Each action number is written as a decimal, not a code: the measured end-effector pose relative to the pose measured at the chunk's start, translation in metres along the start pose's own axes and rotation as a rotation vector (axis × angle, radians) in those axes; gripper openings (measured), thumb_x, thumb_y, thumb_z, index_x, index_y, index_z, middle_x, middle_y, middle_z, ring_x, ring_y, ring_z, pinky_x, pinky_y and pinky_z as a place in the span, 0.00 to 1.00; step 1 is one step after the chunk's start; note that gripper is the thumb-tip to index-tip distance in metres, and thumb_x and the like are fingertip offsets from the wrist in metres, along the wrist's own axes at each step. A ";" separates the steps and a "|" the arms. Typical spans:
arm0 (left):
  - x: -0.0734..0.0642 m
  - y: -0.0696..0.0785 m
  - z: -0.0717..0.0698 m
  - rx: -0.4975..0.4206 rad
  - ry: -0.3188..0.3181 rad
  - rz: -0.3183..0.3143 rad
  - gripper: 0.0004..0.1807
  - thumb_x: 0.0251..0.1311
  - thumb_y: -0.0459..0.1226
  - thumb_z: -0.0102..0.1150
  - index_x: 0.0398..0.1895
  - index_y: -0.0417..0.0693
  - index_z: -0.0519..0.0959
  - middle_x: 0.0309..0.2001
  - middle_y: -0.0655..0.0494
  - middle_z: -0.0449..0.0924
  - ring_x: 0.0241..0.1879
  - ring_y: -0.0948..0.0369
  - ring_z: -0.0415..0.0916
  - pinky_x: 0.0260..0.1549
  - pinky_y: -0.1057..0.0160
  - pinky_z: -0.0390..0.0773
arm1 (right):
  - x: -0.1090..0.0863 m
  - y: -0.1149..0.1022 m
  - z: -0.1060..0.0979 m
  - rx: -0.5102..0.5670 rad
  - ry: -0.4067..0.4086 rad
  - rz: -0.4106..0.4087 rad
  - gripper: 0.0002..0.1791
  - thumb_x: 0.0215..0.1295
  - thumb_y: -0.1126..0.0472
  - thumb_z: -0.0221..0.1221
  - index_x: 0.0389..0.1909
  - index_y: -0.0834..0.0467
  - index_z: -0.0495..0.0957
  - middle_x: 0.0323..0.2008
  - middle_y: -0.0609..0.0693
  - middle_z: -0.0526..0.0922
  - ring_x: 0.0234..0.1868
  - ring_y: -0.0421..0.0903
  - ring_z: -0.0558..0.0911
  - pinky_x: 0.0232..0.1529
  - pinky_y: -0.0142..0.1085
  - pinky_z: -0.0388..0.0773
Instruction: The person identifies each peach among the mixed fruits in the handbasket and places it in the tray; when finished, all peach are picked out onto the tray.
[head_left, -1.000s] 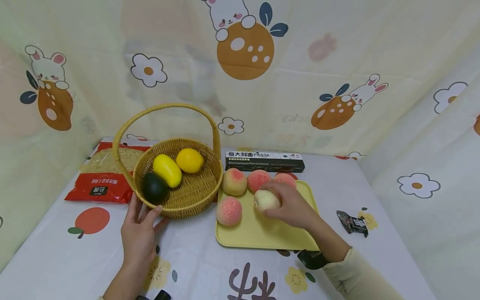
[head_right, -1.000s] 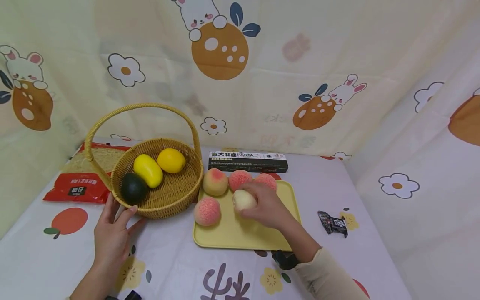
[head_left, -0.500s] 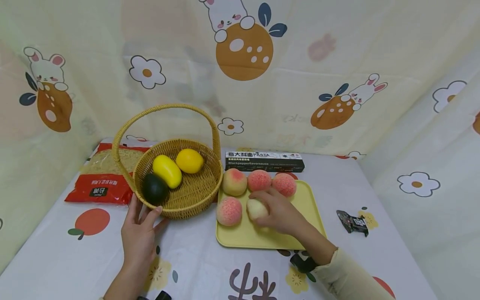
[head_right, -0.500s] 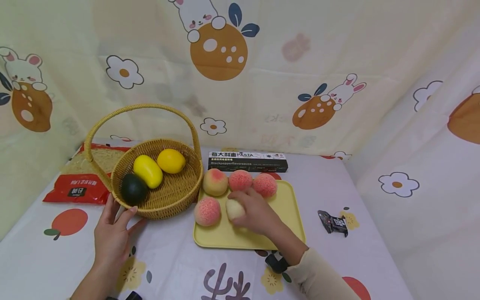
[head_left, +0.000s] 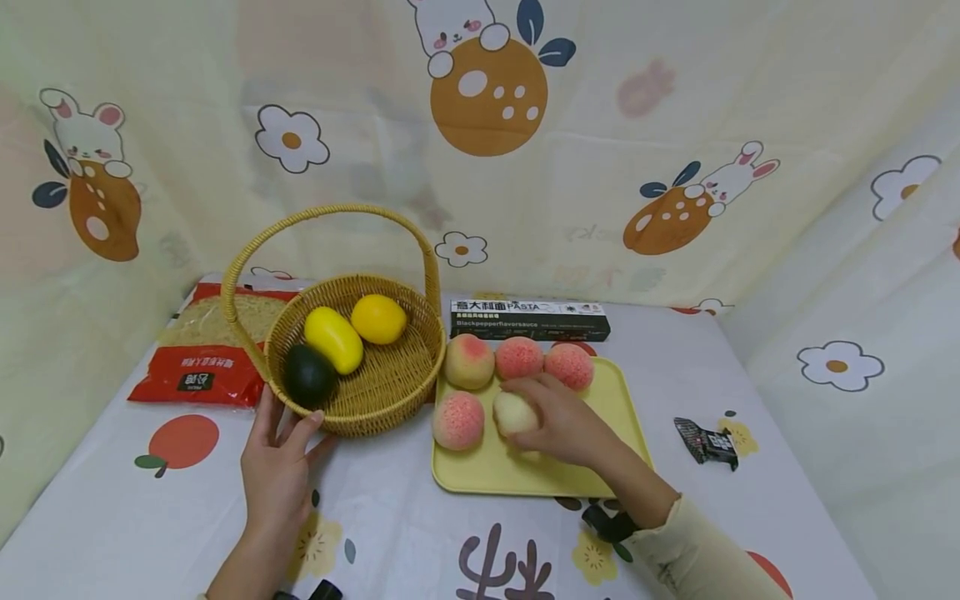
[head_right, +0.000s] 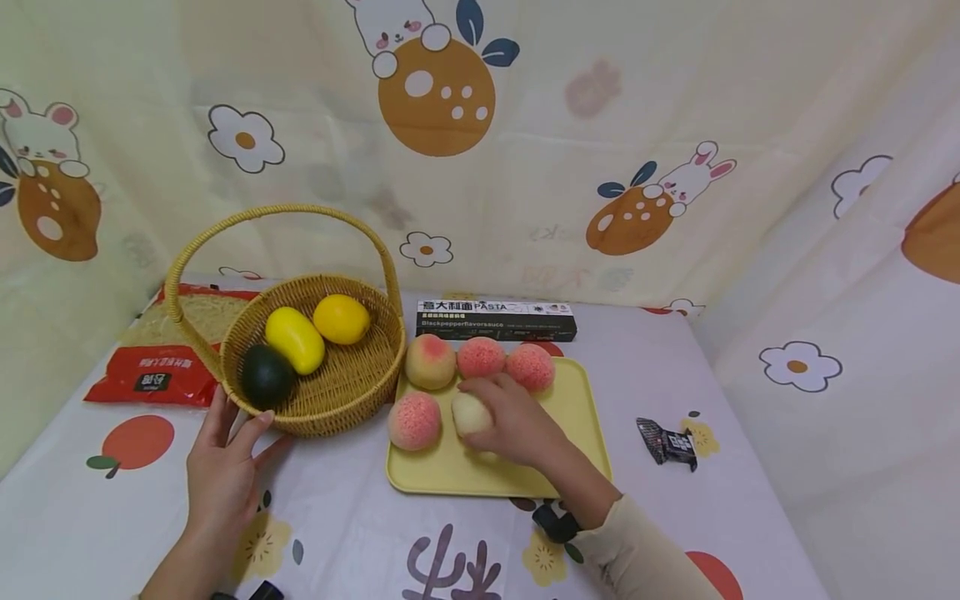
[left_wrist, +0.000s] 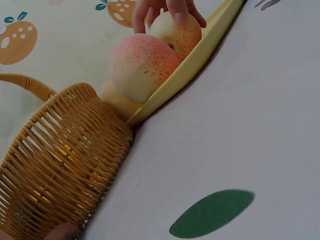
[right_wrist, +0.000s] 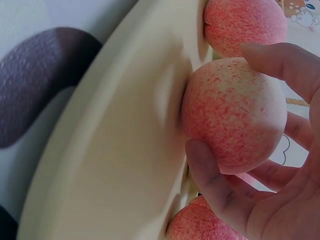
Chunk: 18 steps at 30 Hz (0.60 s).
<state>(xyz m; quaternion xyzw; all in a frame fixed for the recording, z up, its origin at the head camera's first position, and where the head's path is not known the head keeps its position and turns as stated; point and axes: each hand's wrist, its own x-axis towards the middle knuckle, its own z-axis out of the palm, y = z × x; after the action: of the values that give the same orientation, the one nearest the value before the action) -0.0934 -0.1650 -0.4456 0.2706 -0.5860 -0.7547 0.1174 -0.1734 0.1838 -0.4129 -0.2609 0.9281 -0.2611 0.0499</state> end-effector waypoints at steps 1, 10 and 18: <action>0.000 0.000 0.000 0.001 0.001 0.001 0.45 0.74 0.37 0.64 0.81 0.87 0.52 0.85 0.71 0.50 0.81 0.55 0.63 0.53 0.53 0.85 | 0.000 0.000 -0.001 -0.001 0.001 0.002 0.35 0.51 0.56 0.77 0.64 0.53 0.81 0.58 0.56 0.81 0.55 0.51 0.77 0.57 0.49 0.80; 0.001 -0.001 0.000 0.006 0.002 0.007 0.45 0.73 0.38 0.64 0.80 0.89 0.53 0.85 0.71 0.50 0.81 0.55 0.62 0.53 0.53 0.85 | -0.004 0.004 -0.007 0.024 0.021 0.021 0.36 0.51 0.54 0.79 0.63 0.53 0.82 0.58 0.53 0.82 0.55 0.51 0.78 0.55 0.48 0.81; 0.000 -0.002 0.000 -0.003 0.006 0.009 0.45 0.73 0.37 0.64 0.81 0.87 0.53 0.85 0.71 0.50 0.82 0.54 0.60 0.53 0.54 0.84 | -0.014 0.012 -0.015 0.119 0.056 -0.024 0.36 0.53 0.54 0.80 0.64 0.55 0.80 0.61 0.52 0.84 0.58 0.53 0.83 0.60 0.53 0.84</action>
<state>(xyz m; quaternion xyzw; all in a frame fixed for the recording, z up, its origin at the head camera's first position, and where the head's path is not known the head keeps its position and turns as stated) -0.0930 -0.1644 -0.4474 0.2701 -0.5855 -0.7544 0.1230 -0.1702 0.2068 -0.4064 -0.2613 0.9087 -0.3234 0.0363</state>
